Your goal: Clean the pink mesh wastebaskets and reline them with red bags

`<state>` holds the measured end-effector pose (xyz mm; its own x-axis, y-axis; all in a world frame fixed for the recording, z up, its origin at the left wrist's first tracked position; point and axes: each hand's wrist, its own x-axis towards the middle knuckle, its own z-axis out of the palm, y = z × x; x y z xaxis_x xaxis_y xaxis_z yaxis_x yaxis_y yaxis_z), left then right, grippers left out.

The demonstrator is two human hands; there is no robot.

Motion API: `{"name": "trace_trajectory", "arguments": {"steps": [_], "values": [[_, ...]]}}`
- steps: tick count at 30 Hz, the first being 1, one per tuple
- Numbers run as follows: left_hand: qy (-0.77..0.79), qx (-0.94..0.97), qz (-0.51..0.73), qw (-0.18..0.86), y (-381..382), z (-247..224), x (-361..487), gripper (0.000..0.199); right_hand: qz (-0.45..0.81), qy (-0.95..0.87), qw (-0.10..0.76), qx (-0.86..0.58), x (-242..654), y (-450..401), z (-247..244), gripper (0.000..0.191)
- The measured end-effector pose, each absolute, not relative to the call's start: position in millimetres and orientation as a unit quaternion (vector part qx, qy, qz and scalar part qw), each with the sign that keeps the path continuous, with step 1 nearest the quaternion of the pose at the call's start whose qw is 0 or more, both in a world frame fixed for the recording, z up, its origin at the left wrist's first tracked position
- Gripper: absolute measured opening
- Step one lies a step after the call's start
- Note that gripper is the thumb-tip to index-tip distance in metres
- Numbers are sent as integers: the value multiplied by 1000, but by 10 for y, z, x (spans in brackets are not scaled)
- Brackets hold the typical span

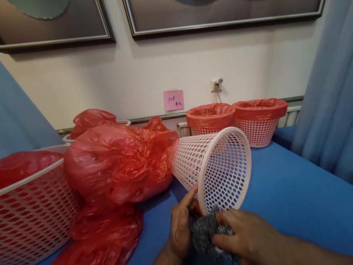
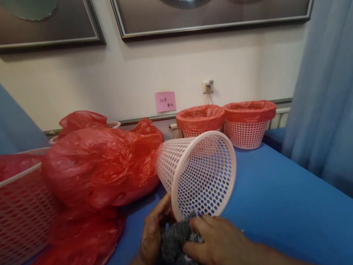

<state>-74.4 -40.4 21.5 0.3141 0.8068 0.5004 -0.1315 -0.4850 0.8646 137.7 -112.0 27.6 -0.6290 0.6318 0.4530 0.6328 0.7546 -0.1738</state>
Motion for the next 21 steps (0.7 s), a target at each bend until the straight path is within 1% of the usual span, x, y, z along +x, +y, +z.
{"name": "trace_trajectory", "arguments": {"steps": [2, 4, 9, 13, 15, 18, 21], "values": [[253, 681, 525, 445, -406, 189, -728, 69, -34, -905, 238, -352, 1454, -1097, 45, 18], [269, 685, 524, 429, -400, 154, -701, 64, -63, -901, 230, -362, 1549, -1059, -117, 13], [313, 648, 556, 416, -373, 91, -663, 64, -98, -900, 213, -367, 1781, -978, -232, 18], [327, 605, 588, 425, -351, 104, -708, 66, -162, -893, 140, -395, 2029, -843, -179, 20], [322, 607, 592, 422, -347, 115, -727, 63, -207, -877, 118, -416, 2213, -744, -145, 23], [303, 625, 590, 412, -350, 115, -729, 56, -247, -848, 110, -456, 2548, -597, -60, 29], [289, 640, 588, 401, -356, 110, -715, 54, -281, -797, 113, -522, 2843, -484, 83, 33]]}}
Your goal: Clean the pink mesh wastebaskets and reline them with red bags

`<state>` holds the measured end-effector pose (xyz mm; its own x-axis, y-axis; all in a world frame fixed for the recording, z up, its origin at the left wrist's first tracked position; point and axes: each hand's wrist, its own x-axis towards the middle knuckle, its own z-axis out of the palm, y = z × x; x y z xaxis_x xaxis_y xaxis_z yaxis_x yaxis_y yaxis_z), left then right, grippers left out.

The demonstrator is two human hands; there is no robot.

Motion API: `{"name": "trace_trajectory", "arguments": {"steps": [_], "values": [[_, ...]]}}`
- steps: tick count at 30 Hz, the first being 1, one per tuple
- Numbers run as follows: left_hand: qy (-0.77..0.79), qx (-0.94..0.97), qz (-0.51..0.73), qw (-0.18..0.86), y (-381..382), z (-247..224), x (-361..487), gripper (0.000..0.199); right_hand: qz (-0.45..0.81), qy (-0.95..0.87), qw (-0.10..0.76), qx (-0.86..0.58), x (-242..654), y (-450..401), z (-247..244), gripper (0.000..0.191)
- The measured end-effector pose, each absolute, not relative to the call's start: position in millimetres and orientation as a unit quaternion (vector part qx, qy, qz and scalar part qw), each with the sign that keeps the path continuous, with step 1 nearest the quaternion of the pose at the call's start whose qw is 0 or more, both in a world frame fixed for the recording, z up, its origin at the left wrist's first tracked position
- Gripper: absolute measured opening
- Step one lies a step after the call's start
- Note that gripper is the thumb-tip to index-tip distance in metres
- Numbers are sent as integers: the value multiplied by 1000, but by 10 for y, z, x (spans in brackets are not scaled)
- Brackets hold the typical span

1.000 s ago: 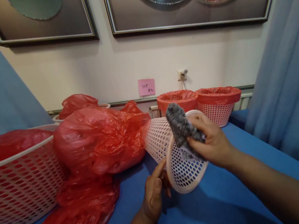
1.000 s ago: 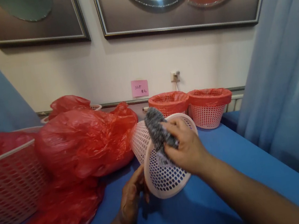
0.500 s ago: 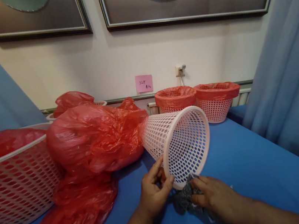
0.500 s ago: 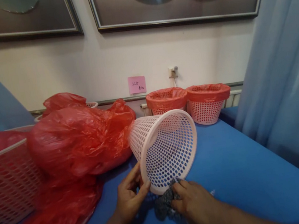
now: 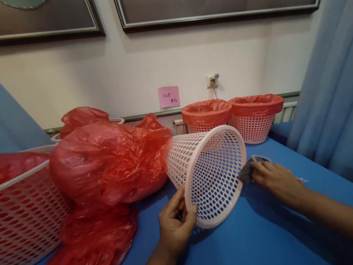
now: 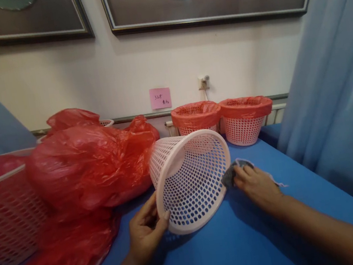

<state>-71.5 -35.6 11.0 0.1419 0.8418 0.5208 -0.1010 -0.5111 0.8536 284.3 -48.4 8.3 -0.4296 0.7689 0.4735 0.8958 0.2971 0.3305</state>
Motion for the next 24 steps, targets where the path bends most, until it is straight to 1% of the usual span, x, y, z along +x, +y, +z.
{"name": "trace_trajectory", "arguments": {"steps": [4, 6, 8, 10, 12, 14, 15, 16, 17, 18, 19, 20, 21, 22, 24], "values": [[279, 643, 593, 398, -355, 120, -704, 53, -308, -717, 180, -599, 2893, -397, 205, 40], [278, 640, 596, 397, -350, 124, -701, 53, -270, -711, 208, -615, 2725, -384, 154, 47], [279, 645, 595, 389, -341, 120, -698, 53, -194, -718, 219, -631, 2461, -406, 30, 50], [278, 654, 592, 381, -331, 103, -698, 52, -88, -725, 250, -636, 2142, -473, -118, 47], [273, 662, 590, 375, -324, 80, -707, 53, 55, -729, 322, -602, 1810, -583, -227, 39], [271, 666, 590, 368, -322, 59, -728, 53, 258, -704, 405, -523, 1499, -713, -251, 27], [274, 667, 589, 364, -323, 51, -741, 53, 364, -673, 437, -472, 1363, -773, -231, 24], [279, 668, 587, 363, -325, 47, -754, 53, 457, -635, 460, -420, 1246, -825, -197, 26], [285, 668, 585, 362, -328, 47, -767, 53, 521, -598, 478, -378, 1154, -863, -156, 29], [291, 667, 584, 360, -331, 50, -778, 54, 547, -579, 492, -352, 1095, -884, -118, 32], [294, 666, 584, 359, -335, 55, -786, 54, 533, -585, 506, -343, 1073, -887, -87, 30], [296, 663, 587, 358, -338, 63, -792, 53, 488, -617, 509, -350, 1092, -871, -70, 28], [296, 660, 589, 359, -342, 73, -795, 53, 418, -666, 495, -371, 1156, -835, -65, 30], [297, 656, 592, 363, -346, 83, -795, 53, 331, -720, 459, -402, 1263, -781, -69, 35], [293, 646, 598, 373, -355, 103, -788, 53, 145, -798, 339, -477, 1587, -626, -76, 47]]}}
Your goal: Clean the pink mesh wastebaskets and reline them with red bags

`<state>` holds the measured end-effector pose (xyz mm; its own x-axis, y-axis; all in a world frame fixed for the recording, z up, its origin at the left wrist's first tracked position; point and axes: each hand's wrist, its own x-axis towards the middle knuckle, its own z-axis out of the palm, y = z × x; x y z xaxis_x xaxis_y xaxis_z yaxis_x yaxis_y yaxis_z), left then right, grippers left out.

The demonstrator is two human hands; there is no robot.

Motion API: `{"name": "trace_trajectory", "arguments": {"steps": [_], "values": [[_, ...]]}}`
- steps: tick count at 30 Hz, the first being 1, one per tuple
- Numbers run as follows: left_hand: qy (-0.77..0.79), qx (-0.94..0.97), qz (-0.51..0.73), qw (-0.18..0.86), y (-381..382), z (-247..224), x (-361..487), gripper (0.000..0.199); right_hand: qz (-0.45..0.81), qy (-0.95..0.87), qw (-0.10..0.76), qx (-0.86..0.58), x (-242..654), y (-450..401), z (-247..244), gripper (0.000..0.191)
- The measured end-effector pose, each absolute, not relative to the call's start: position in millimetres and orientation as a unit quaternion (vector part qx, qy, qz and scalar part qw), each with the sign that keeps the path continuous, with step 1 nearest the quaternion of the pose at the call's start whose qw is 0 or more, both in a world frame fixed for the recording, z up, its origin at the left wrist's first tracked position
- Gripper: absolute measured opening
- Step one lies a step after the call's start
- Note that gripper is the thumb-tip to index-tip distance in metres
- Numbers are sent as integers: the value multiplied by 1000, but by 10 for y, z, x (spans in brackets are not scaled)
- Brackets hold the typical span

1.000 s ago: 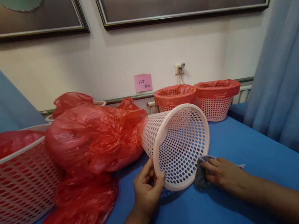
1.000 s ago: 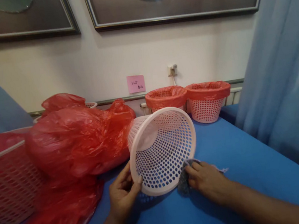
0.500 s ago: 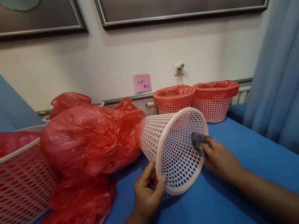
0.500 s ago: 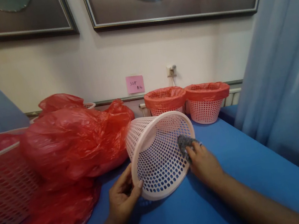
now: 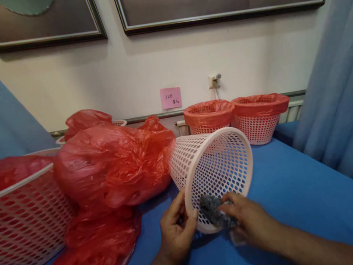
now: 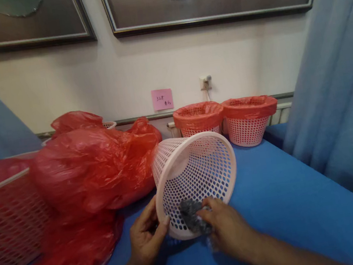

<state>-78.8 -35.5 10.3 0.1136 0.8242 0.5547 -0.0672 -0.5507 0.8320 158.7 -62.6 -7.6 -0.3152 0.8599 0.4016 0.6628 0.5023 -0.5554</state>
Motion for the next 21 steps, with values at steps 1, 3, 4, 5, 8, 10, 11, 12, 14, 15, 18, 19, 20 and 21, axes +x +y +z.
{"name": "trace_trajectory", "arguments": {"steps": [1, 3, 4, 5, 8, 10, 11, 12, 14, 15, 18, 19, 20, 21], "values": [[289, 643, 599, 379, -359, 111, -781, 53, 47, -800, 285, -526, 1787, -533, -61, 44], [276, 646, 596, 389, -371, 122, -760, 52, -110, -777, 228, -576, 2201, -343, 36, 42], [268, 651, 593, 391, -377, 126, -748, 51, -169, -762, 228, -582, 2388, -256, 123, 41], [261, 658, 587, 394, -384, 128, -736, 51, -212, -751, 240, -578, 2544, -180, 232, 42], [244, 678, 569, 396, -396, 126, -708, 53, -250, -716, 334, -560, 2742, -21, 623, 43], [243, 687, 560, 393, -395, 117, -706, 54, -212, -686, 433, -544, 2628, 25, 863, 37], [244, 691, 558, 389, -392, 112, -710, 55, -180, -670, 485, -532, 2509, 26, 961, 33], [245, 694, 557, 384, -390, 107, -719, 55, -144, -654, 534, -516, 2360, 7, 1039, 28], [249, 701, 551, 377, -389, 100, -747, 55, -54, -642, 599, -476, 2009, -100, 1132, 21], [250, 704, 550, 375, -391, 99, -765, 55, -7, -648, 613, -452, 1827, -190, 1143, 19], [266, 693, 558, 370, -391, 97, -828, 50, 98, -704, 594, -376, 1366, -551, 1016, 18], [274, 689, 560, 369, -387, 94, -849, 48, 112, -731, 573, -353, 1263, -676, 920, 21], [280, 686, 560, 371, -379, 90, -870, 49, 123, -765, 536, -335, 1193, -786, 799, 26], [284, 685, 557, 374, -369, 84, -888, 51, 123, -800, 488, -327, 1156, -875, 660, 29]]}}
